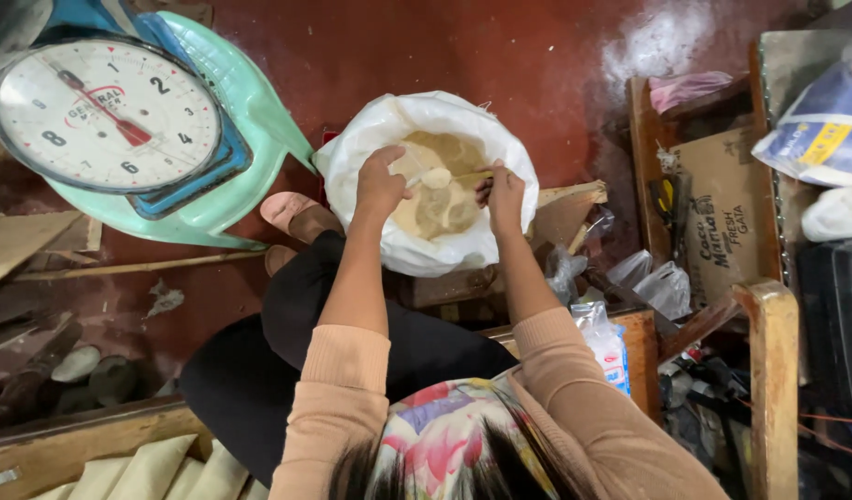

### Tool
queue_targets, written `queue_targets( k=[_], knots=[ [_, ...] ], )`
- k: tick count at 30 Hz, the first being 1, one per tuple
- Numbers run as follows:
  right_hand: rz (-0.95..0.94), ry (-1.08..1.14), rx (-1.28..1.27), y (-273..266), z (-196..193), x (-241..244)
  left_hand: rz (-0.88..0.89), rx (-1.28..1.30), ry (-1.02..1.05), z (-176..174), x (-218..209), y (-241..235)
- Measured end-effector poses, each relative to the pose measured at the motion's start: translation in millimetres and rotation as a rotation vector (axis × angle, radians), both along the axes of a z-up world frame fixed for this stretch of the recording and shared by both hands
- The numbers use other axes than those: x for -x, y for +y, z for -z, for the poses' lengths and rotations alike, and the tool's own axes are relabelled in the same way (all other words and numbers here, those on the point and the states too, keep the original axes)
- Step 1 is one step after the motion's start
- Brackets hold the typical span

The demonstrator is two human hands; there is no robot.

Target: Scooping powder from a large sack into small plastic bags and weighing them

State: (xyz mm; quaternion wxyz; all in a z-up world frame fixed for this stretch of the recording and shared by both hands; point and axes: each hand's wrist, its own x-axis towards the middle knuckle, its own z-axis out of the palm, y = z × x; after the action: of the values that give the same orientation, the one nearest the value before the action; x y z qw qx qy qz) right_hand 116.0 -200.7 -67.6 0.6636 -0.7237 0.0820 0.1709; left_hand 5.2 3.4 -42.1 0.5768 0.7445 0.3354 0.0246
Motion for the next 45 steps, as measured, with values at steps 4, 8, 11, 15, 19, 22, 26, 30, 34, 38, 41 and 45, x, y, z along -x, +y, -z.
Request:
queue_targets(
  k=[4, 8, 11, 15, 19, 22, 26, 30, 34, 38, 41, 45],
  knots=[
    [0.057, -0.015, -0.037, -9.4, -23.1, -5.6, -0.026, 0.02, -0.006, -38.5, 9.1, -7.9],
    [0.096, -0.084, -0.151, -11.3, -50.8, -11.9, -0.017, 0.026, -0.005, -35.0, 9.0, -9.1],
    [0.073, -0.129, -0.186, -4.3, -78.2, -8.9, -0.013, 0.024, -0.026, -31.2, 7.9, -10.7],
    [-0.08, -0.21, -0.053, 16.6, -105.2, 8.5, -0.004, 0.052, -0.073, -41.3, 7.8, -14.0],
    [-0.37, -0.293, 0.205, 44.0, -75.6, 30.6, 0.041, -0.039, -0.043, -20.3, 1.2, -8.1],
    [-0.79, -0.84, 0.501, 51.4, -90.4, 47.7, 0.028, -0.099, -0.039, -23.5, 5.5, -6.2],
    [-0.594, -0.683, 0.262, 38.8, -111.6, 40.8, 0.016, -0.158, 0.01, -24.6, 5.5, -0.3],
    [-0.391, -0.547, 0.158, 20.4, -148.0, 26.3, 0.005, -0.246, 0.065, 5.5, -1.5, 12.9],
    [-0.362, -0.523, 0.169, 21.5, -114.7, 7.0, 0.001, -0.286, 0.104, 17.4, -3.5, 19.0],
    [-0.431, -0.461, 0.359, 43.7, -23.1, -10.9, -0.009, -0.303, 0.136, 11.7, -4.8, 18.2],
    [-0.486, -0.489, 0.471, 66.4, 36.6, -13.0, -0.006, -0.311, 0.154, 4.7, -6.0, 15.1],
    [-0.702, -0.408, 0.587, 82.4, 122.5, -5.8, 0.031, -0.294, 0.174, 2.8, -11.0, 13.4]
  ],
)
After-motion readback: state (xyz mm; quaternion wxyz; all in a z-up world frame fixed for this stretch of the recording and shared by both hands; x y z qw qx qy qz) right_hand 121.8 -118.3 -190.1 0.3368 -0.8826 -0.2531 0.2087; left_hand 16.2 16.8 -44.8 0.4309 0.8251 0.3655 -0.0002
